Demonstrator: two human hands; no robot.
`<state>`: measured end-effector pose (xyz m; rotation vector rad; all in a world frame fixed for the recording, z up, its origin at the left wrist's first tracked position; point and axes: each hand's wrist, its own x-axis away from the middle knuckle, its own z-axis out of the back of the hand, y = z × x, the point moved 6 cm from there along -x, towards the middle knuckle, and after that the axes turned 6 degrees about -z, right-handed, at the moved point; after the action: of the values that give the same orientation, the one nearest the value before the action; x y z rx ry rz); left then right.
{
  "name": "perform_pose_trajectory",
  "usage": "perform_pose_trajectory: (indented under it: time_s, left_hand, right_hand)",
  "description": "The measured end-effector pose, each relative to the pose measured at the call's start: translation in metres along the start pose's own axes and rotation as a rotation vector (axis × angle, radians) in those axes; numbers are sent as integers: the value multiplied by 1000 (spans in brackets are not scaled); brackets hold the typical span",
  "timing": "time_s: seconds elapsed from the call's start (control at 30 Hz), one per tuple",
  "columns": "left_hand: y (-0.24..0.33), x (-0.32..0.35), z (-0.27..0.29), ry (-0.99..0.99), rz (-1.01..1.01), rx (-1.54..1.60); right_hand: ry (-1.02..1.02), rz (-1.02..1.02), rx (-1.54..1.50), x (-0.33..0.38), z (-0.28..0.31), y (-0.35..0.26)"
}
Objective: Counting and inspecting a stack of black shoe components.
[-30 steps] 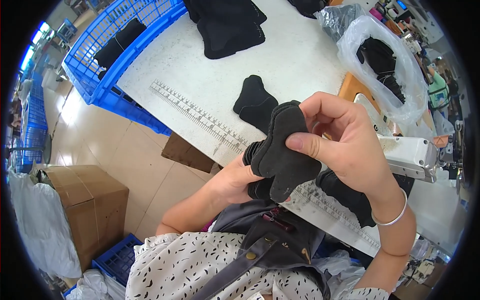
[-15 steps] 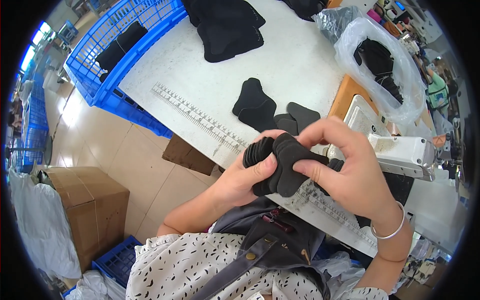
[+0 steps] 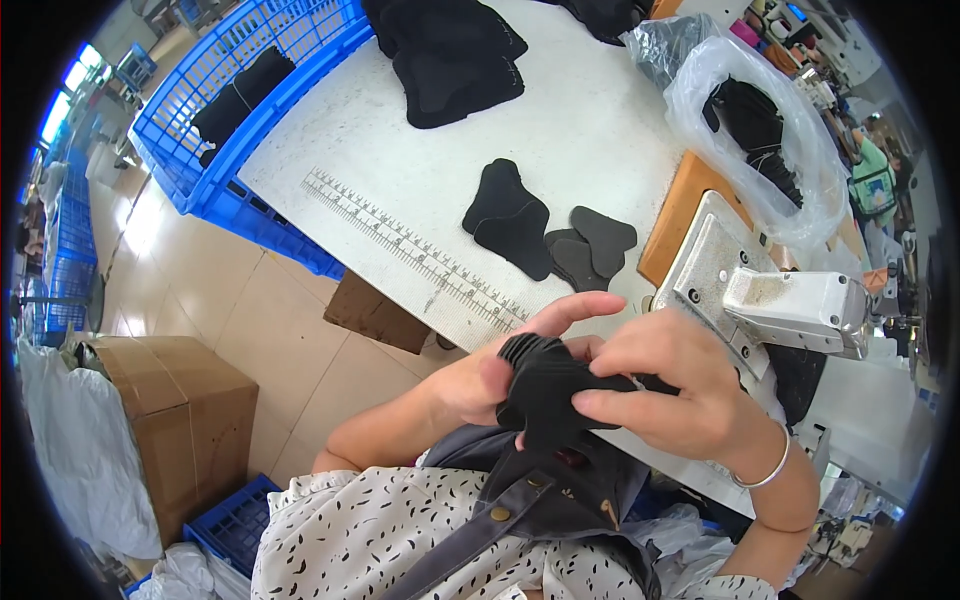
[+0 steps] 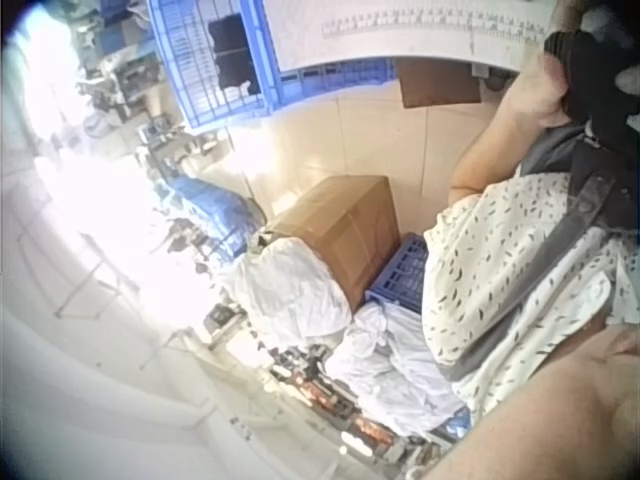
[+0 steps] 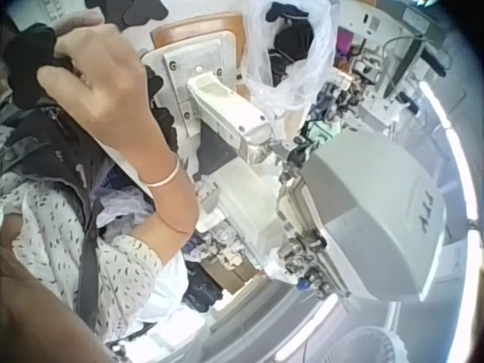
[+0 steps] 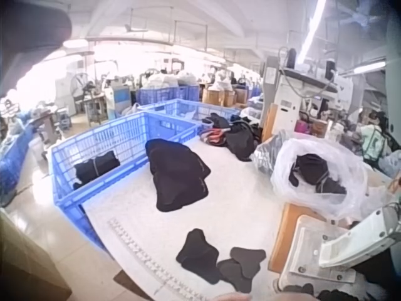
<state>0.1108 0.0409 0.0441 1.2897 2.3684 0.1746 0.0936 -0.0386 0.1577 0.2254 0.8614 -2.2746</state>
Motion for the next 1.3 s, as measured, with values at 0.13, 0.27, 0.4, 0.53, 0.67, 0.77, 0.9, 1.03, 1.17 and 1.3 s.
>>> perform_pose_trajectory:
  time_s: [0.13, 0.27, 0.4, 0.53, 0.67, 0.77, 0.9, 1.03, 1.17, 1.3]
  left_hand:
    - [9, 9, -30, -21, 25, -27]
    - [3, 13, 2, 65, -67, 12]
    - [19, 9, 20, 51, -210, -103]
    - [25, 12, 25, 66, -190, -148]
    - [31, 20, 28, 180, -255, -40]
    - [43, 26, 33, 63, -296, 22]
    - [54, 27, 34, 80, -364, -188]
    - [55, 23, 31, 150, -314, -137]
    - [56, 25, 32, 133, -303, -202]
    - [50, 22, 28, 61, -325, -75]
  right_hand:
    - [42, -50, 124, -3, 8, -1]
    - [-196, -207, -82, -14, 17, 20]
    - [-143, -712, 74, -19, 25, 98]
    - [-133, -572, 357, -16, 1, 129]
    - [-272, -719, 296, -17, 4, 143]
    - [-182, -664, 230, -23, 19, 133]
    - [-410, -917, -194, -27, 16, 128]
    - [-480, -556, 242, -34, -17, 123]
    - [-509, -508, 267, -40, -25, 119]
    - [-642, -582, 340, -33, -29, 120]
